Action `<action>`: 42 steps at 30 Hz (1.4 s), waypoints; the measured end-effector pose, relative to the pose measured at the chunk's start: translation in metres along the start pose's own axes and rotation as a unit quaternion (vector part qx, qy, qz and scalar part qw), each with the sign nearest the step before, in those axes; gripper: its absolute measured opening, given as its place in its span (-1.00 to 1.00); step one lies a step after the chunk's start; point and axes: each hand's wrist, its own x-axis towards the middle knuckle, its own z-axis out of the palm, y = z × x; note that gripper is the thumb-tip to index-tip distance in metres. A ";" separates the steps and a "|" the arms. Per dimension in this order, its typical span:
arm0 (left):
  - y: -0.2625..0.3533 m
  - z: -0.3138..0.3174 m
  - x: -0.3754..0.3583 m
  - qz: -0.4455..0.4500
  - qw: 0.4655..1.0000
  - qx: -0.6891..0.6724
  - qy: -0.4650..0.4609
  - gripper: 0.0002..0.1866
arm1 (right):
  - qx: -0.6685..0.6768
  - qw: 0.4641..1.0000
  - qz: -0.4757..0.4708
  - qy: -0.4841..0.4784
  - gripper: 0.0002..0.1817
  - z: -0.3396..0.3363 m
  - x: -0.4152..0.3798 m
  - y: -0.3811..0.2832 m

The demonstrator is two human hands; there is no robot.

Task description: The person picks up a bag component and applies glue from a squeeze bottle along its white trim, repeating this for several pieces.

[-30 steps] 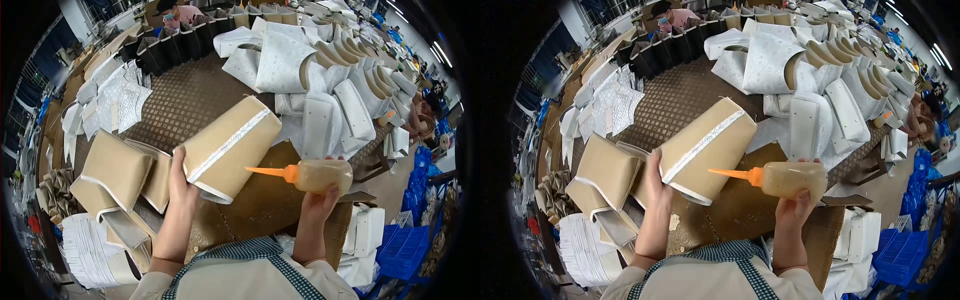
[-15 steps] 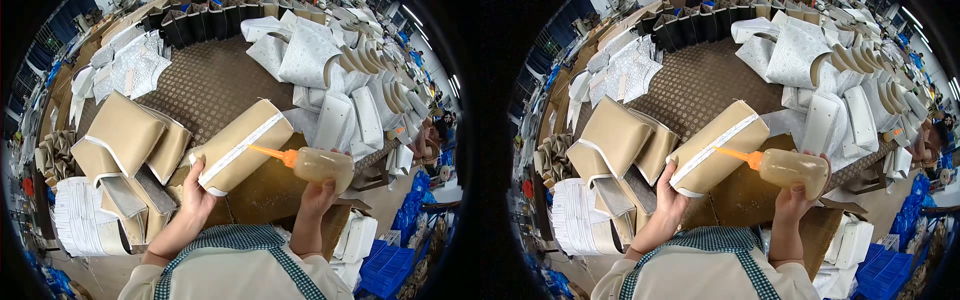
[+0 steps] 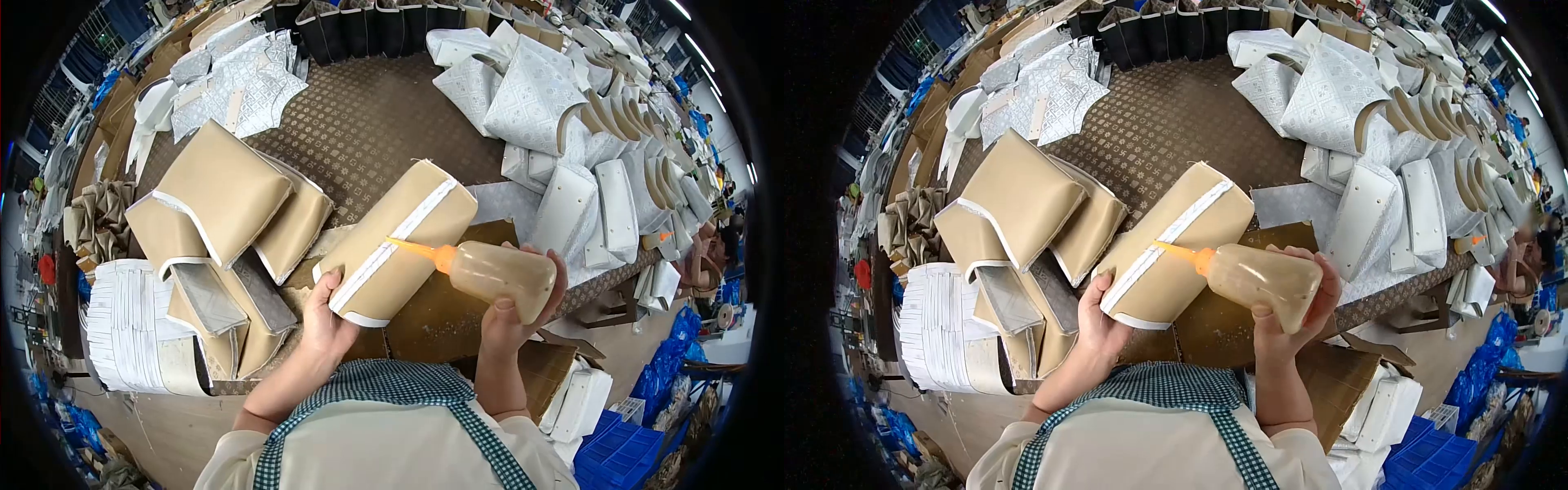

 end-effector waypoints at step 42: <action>0.006 -0.022 -0.005 -0.001 0.999 0.024 -0.029 -0.57 | -0.101 0.990 -0.055 0.076 -0.15 -0.024 0.037 0.033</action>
